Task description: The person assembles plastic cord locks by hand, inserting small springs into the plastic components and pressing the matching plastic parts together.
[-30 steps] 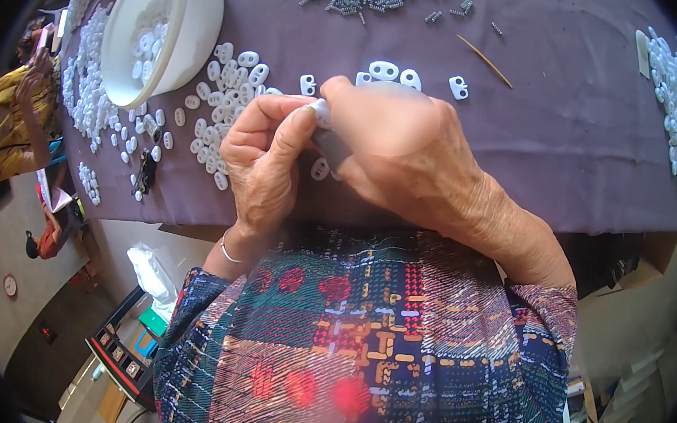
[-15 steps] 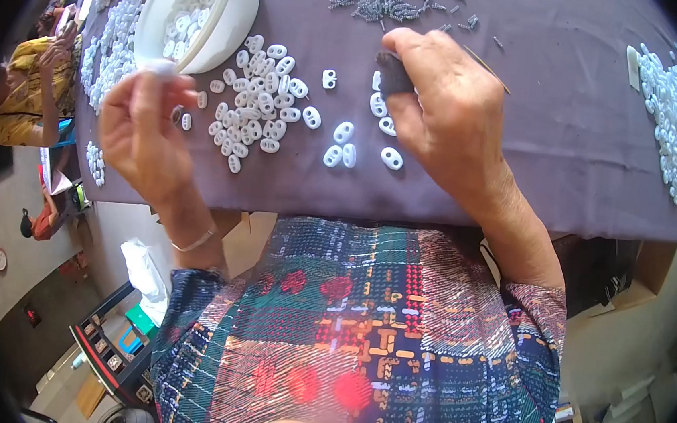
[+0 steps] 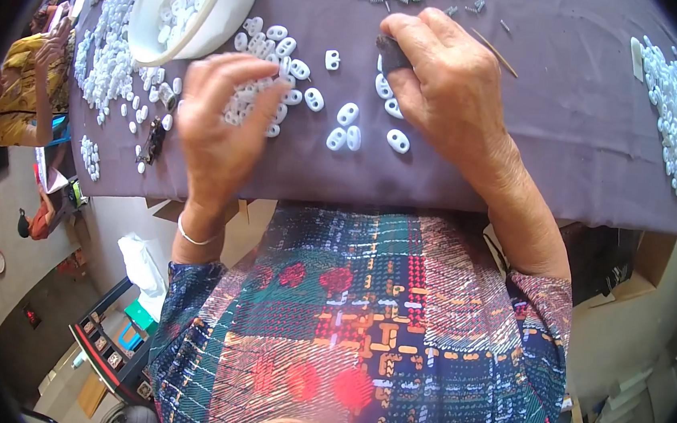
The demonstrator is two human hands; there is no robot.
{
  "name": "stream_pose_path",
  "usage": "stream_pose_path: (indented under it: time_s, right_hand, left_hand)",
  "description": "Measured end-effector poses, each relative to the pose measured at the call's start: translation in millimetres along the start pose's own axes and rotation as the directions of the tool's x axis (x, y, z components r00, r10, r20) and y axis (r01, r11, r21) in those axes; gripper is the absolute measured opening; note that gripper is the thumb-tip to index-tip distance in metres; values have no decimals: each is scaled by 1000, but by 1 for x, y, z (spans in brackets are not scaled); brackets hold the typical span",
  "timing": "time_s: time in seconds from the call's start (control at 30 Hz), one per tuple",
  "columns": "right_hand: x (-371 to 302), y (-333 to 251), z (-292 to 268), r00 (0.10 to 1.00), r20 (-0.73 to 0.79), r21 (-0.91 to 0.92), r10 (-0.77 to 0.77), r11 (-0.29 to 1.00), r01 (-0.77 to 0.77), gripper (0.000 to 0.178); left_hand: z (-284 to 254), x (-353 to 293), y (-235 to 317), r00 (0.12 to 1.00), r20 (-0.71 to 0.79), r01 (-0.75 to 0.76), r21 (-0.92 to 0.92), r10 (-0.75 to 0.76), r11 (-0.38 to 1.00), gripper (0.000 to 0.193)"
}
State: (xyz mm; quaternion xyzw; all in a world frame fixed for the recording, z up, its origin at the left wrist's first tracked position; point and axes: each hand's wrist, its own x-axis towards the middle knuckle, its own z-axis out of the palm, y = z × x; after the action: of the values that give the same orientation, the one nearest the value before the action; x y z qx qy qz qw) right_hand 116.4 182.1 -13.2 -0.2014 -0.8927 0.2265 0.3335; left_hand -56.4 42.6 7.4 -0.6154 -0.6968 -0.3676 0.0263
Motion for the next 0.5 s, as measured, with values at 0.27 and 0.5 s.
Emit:
stream_pose_path:
  time_s: [0.27,0.5]
  right_hand:
    - [2,-2,0,998,13,-21,-68,997,68,34]
    - [1,-6,1,998,-21,19,-57,998,57,32]
  left_hand:
    - [19,-21,18,983,182,28,-51,-18,998,23]
    - [28,-12,24,947,322,2,-28,8,1000,21]
